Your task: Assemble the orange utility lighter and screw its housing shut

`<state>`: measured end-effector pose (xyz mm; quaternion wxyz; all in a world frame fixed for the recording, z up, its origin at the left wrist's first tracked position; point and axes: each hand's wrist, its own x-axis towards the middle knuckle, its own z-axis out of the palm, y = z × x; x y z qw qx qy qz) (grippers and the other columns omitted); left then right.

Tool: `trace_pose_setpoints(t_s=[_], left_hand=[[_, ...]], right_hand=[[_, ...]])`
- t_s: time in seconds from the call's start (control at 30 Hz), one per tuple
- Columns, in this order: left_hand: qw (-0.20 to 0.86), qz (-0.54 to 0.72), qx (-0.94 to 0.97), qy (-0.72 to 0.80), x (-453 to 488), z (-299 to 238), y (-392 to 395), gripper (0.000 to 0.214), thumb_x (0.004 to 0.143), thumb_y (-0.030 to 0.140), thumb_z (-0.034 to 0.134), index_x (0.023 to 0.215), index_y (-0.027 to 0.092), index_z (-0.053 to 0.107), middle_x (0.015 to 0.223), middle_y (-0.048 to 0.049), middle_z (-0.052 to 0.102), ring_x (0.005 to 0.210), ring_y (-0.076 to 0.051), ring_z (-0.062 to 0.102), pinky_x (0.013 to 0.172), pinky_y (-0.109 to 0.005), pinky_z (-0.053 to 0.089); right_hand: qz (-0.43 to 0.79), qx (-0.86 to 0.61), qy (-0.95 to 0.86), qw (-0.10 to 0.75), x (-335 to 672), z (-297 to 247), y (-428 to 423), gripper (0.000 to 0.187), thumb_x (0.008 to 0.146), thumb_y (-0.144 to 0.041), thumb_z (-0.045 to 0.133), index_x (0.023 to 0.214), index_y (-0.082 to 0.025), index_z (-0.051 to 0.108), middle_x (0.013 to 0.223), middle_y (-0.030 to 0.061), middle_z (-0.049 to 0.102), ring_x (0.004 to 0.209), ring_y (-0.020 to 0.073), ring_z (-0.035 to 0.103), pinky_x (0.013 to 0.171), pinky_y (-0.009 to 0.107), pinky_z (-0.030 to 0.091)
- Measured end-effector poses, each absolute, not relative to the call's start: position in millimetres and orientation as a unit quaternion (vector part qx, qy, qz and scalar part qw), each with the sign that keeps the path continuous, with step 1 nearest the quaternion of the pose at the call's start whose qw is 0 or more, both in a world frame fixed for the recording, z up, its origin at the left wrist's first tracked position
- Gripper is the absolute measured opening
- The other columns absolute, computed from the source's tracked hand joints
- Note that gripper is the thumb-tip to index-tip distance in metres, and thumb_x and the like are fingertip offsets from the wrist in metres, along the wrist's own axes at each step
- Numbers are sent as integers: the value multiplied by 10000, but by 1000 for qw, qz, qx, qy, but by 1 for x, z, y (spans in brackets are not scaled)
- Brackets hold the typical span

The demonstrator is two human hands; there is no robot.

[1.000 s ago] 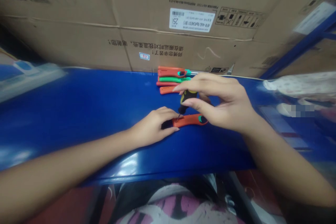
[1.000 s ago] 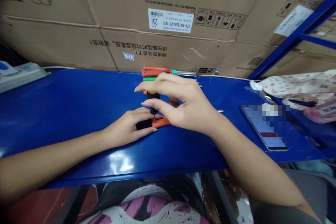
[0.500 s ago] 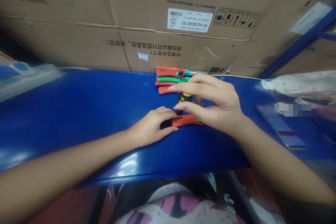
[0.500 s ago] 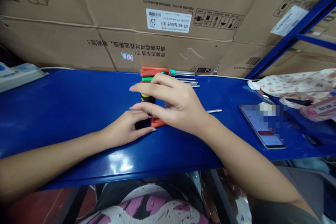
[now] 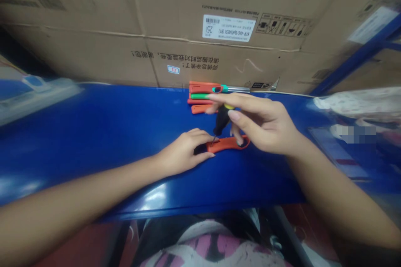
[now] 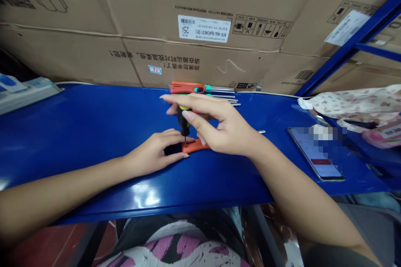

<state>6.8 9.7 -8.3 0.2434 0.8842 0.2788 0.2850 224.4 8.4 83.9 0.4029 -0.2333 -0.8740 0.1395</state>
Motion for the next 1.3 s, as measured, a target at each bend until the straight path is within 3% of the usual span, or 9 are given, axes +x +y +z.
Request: trace_pose_setpoints(t_s=[0.2, 0.37, 0.47, 0.57, 0.73, 0.83, 0.93, 1.1, 1.3], left_hand=[[242, 284, 885, 279, 7, -8, 10, 339, 905, 265, 716, 1229, 174, 674, 1175, -100, 729, 1103, -249, 664, 991, -421, 524], [244, 283, 884, 282, 7, -7, 9, 342, 897, 265, 727, 1216, 153, 676, 1142, -103, 731, 1081, -242, 659, 980, -411, 526], [247, 282, 884, 278, 7, -7, 9, 344, 900, 257, 722, 1227, 158, 675, 1135, -101, 733, 1068, -239, 656, 968, -403, 529], [249, 280, 884, 281, 7, -7, 9, 351, 903, 244, 716, 1237, 145, 674, 1142, -102, 729, 1074, -241, 651, 975, -400, 522], [251, 273, 884, 285, 7, -6, 9, 363, 908, 266, 713, 1252, 160, 671, 1151, -97, 728, 1070, -241, 648, 976, -400, 519], [251, 272, 884, 285, 7, -6, 9, 370, 900, 273, 725, 1249, 161, 672, 1150, -97, 732, 1070, -244, 650, 975, -396, 517], [253, 276, 883, 282, 7, -5, 9, 362, 899, 267, 727, 1241, 164, 670, 1171, -94, 730, 1100, -246, 647, 991, -397, 507], [254, 273, 882, 287, 7, -6, 9, 354, 900, 276, 726, 1237, 181, 678, 1169, -87, 733, 1085, -245, 651, 982, -394, 513], [249, 282, 882, 284, 7, -8, 9, 352, 890, 254, 734, 1225, 160, 681, 1176, -96, 729, 1108, -249, 651, 998, -397, 512]], right_hand=[[50, -252, -844, 471, 218, 80, 8, 141, 892, -276, 719, 1021, -245, 765, 934, 18, 745, 703, 132, 635, 722, 300, 570], [80, -233, -871, 425, 221, 84, 7, 313, 1002, -200, 510, 1254, -235, 692, 1111, 70, 726, 944, 175, 682, 850, 341, 560], [108, -226, -866, 432, 221, 84, 8, 241, 952, -206, 615, 1164, -235, 726, 1003, 38, 744, 812, 152, 662, 789, 319, 561], [56, -245, -846, 470, 219, 81, 9, 166, 880, -236, 728, 1043, -234, 757, 931, 21, 728, 719, 135, 623, 734, 302, 554], [97, -218, -877, 417, 221, 82, 8, 344, 1002, -188, 509, 1310, -225, 656, 1153, 76, 705, 996, 177, 669, 871, 339, 555], [119, -231, -873, 413, 222, 83, 7, 266, 974, -218, 582, 1206, -242, 711, 1028, 41, 726, 814, 148, 662, 776, 306, 564], [42, -266, -853, 447, 221, 82, 7, 179, 888, -271, 725, 1064, -259, 758, 898, 16, 710, 696, 135, 625, 728, 295, 558], [95, -229, -882, 402, 224, 85, 5, 390, 993, -166, 507, 1352, -252, 630, 1118, 51, 727, 1041, 177, 678, 949, 344, 543], [50, -249, -864, 434, 221, 82, 3, 201, 910, -218, 686, 1094, -264, 751, 978, 15, 726, 790, 140, 678, 815, 297, 571]])
